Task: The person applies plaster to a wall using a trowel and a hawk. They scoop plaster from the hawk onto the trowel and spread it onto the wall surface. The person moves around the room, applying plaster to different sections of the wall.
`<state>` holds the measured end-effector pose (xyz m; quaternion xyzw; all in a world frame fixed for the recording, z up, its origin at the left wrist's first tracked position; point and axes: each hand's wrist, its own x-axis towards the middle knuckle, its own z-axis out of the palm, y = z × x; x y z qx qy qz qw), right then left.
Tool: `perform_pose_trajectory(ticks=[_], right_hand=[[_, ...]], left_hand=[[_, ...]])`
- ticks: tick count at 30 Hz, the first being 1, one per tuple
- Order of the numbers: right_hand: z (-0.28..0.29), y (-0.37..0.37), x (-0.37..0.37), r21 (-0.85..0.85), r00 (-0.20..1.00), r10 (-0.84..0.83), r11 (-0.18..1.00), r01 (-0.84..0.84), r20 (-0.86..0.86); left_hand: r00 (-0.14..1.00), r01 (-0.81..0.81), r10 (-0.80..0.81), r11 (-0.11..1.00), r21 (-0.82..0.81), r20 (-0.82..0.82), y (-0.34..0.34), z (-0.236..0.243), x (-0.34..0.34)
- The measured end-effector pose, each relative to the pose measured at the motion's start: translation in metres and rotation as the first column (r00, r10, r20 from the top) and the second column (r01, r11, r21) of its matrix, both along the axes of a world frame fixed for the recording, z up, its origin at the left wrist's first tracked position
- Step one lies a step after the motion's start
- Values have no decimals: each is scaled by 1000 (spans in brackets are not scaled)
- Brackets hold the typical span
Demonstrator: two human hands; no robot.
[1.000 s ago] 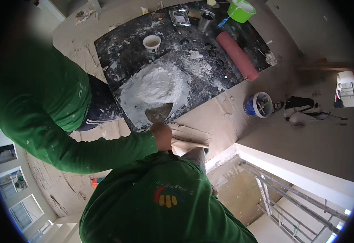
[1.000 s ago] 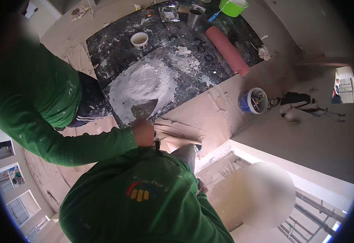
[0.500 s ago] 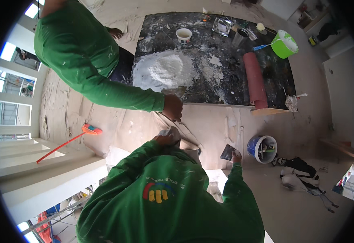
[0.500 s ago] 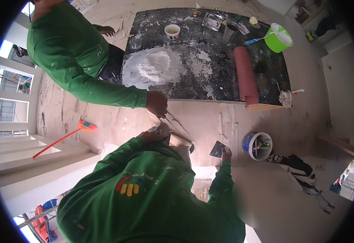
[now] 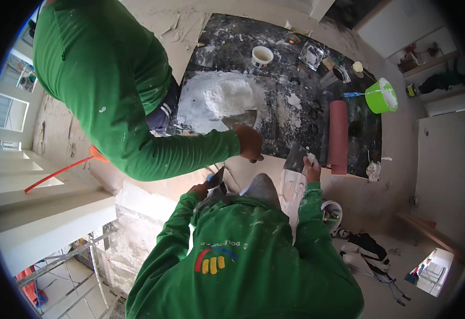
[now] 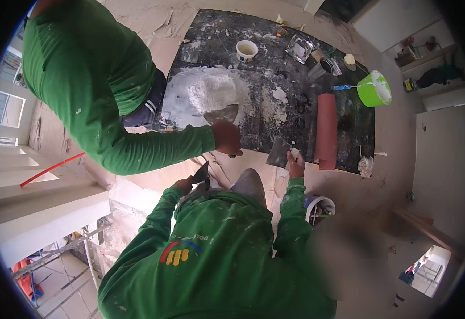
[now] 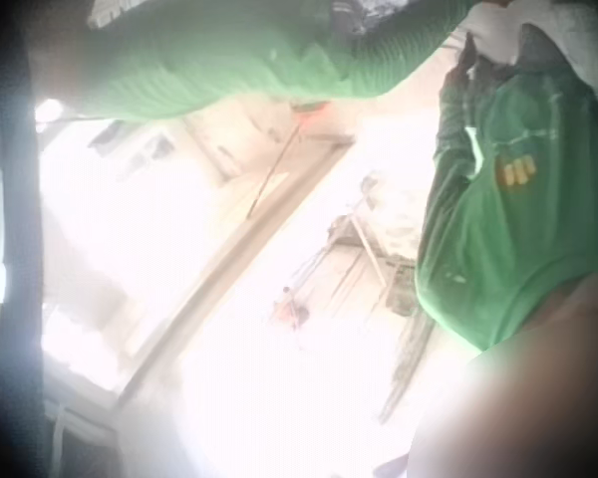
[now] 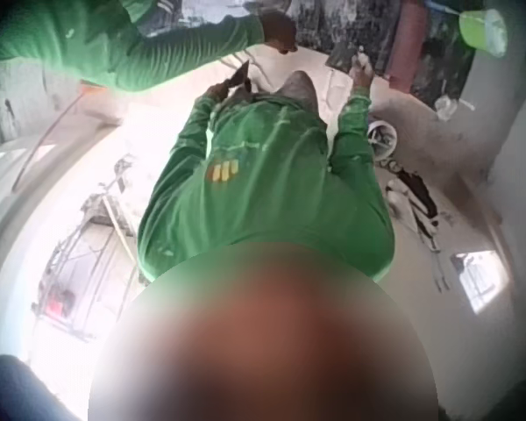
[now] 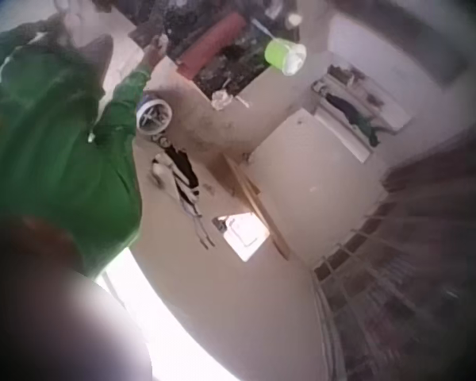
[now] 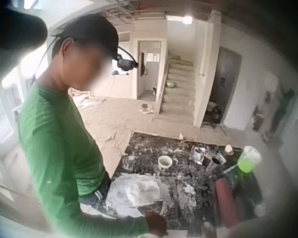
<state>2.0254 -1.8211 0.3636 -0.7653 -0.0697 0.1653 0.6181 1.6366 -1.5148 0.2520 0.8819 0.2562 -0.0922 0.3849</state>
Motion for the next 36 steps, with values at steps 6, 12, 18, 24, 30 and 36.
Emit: perform_pose_trajectory(ticks=[6,12,18,24,30,36], right_hand=[[16,86,117,-110,977,201,975,-193,70],[19,156,198,-110,941,329,941,-321,75],[6,174,233,-262,867,475,865,-428,151],[-14,172,280,-518,611,786,561,-645,90],[-5,163,299,-620,329,932,170,-766,-151],[-1,172,291,-605,296,937,130,-786,-183]], left_hand=[[970,18,28,983,185,-242,21,44,-15],[732,679,-614,694,240,-297,19,239,270],[575,769,-795,446,458,-193,4,275,373],[672,579,-737,586,567,76,27,279,428],[807,514,-589,739,436,47,66,235,550],[861,446,-501,828,341,92,59,212,569]])
